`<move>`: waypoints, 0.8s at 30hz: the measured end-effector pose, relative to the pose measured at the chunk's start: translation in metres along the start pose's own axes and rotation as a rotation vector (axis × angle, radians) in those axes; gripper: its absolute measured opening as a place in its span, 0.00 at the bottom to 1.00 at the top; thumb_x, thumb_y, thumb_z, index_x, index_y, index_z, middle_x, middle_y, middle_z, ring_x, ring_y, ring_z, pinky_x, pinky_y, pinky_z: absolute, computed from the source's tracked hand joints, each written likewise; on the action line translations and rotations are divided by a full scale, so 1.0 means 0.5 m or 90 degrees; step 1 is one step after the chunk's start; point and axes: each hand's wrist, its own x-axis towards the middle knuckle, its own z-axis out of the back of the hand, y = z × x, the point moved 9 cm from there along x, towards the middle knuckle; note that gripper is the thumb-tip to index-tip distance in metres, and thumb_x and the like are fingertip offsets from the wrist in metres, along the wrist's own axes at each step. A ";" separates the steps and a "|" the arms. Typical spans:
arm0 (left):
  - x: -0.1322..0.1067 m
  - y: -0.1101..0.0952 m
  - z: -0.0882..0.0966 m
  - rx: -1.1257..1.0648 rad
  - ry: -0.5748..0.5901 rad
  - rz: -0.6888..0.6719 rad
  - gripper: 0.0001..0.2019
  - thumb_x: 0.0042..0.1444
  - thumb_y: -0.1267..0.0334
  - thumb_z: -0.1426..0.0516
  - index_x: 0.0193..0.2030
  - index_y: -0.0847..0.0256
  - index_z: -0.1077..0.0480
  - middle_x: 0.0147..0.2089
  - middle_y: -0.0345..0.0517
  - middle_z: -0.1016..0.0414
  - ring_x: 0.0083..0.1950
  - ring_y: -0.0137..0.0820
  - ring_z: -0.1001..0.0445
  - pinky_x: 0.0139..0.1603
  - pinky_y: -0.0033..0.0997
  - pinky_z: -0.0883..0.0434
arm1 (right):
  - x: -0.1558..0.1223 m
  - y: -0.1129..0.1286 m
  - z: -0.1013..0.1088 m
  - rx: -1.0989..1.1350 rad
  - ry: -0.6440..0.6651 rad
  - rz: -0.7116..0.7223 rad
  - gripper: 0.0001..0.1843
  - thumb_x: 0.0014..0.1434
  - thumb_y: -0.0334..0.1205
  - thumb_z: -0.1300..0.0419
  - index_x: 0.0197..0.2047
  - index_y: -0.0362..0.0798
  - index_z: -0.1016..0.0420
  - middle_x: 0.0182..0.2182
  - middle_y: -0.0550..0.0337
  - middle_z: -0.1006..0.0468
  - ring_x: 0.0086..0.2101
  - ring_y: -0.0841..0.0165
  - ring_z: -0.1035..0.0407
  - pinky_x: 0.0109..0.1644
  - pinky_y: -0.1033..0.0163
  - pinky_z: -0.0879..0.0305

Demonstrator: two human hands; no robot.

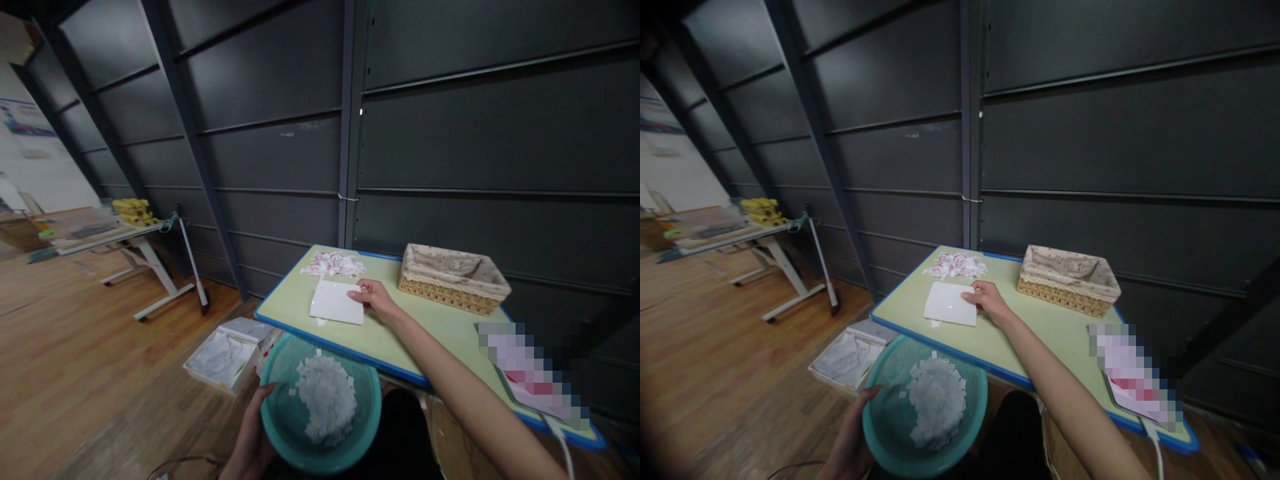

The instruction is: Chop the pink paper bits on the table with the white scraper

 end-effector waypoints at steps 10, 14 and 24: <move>0.008 -0.003 0.003 -0.007 0.022 0.000 0.04 0.52 0.66 0.41 0.32 0.65 0.25 0.24 0.46 0.19 0.38 0.42 0.19 0.45 0.43 0.25 | 0.005 -0.022 0.016 -0.027 -0.057 -0.026 0.25 0.36 0.52 0.29 0.23 0.48 0.41 0.15 0.71 0.38 0.16 0.77 0.45 0.18 0.70 0.54; 0.005 -0.007 0.006 -0.007 0.018 -0.002 0.05 0.51 0.65 0.40 0.33 0.64 0.25 0.25 0.46 0.18 0.37 0.42 0.19 0.44 0.43 0.24 | -0.009 -0.037 -0.023 -0.036 0.018 -0.070 0.24 0.38 0.52 0.29 0.24 0.47 0.38 0.18 0.69 0.35 0.18 0.77 0.42 0.18 0.71 0.51; 0.014 -0.005 0.014 -0.014 0.021 -0.001 0.04 0.51 0.65 0.40 0.30 0.63 0.25 0.24 0.47 0.19 0.39 0.43 0.19 0.45 0.44 0.25 | -0.033 -0.025 -0.081 0.041 0.151 -0.105 0.23 0.39 0.51 0.28 0.28 0.46 0.33 0.21 0.66 0.30 0.21 0.76 0.37 0.22 0.71 0.44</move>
